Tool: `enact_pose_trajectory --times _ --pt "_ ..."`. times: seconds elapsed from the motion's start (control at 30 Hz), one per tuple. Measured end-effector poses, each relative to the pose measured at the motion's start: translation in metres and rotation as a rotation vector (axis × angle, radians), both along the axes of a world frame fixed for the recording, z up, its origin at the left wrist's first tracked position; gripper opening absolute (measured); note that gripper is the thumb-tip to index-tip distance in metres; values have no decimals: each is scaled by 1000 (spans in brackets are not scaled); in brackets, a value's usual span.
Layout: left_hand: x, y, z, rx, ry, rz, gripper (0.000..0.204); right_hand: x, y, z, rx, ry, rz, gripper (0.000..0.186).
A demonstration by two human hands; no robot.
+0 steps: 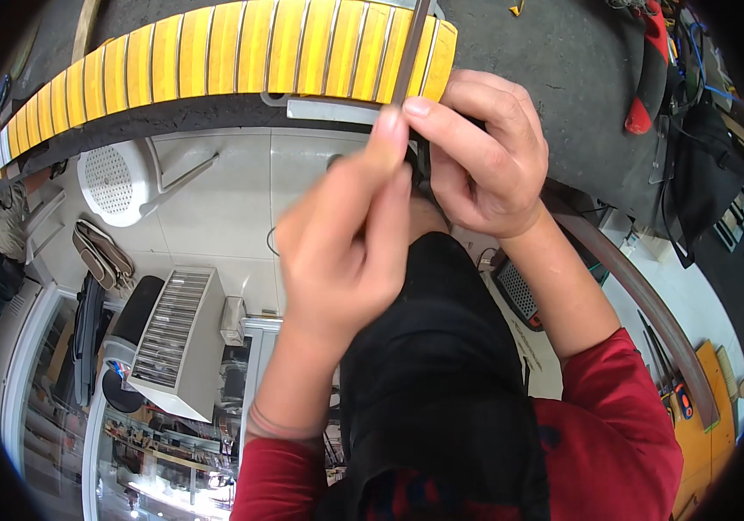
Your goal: The person uses a thin metal file to smooth the edges of the frets on a guitar neck held in a vise, then uses a brush to clean the surface.
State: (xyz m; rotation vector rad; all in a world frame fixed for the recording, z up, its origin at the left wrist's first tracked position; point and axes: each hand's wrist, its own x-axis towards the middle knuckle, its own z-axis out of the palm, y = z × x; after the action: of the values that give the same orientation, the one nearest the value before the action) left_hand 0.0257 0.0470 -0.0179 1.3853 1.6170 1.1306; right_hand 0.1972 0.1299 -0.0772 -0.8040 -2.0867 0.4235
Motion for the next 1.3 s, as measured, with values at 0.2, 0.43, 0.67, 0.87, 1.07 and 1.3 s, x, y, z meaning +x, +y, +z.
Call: enact_pose_trajectory --times 0.2,0.43,0.67,0.87,1.07,1.3 --pt "-4 -74 -13 89 95 -16 36 8 0 -3 13 -37 3 64" --pt "2 -14 -10 145 96 9 49 1 2 0 25 -5 15 65" --pt "-15 -107 -17 42 23 1 43 4 0 0 0 -19 2 67" --pt "-15 -89 -15 68 -58 -13 41 6 -1 1 -38 -26 -4 71" --pt "-12 -56 -7 -4 -132 -75 35 5 -1 1 -66 -23 -14 73" --pt "-10 -75 -2 -107 -227 18 28 7 -3 5 -105 -53 -31 70"
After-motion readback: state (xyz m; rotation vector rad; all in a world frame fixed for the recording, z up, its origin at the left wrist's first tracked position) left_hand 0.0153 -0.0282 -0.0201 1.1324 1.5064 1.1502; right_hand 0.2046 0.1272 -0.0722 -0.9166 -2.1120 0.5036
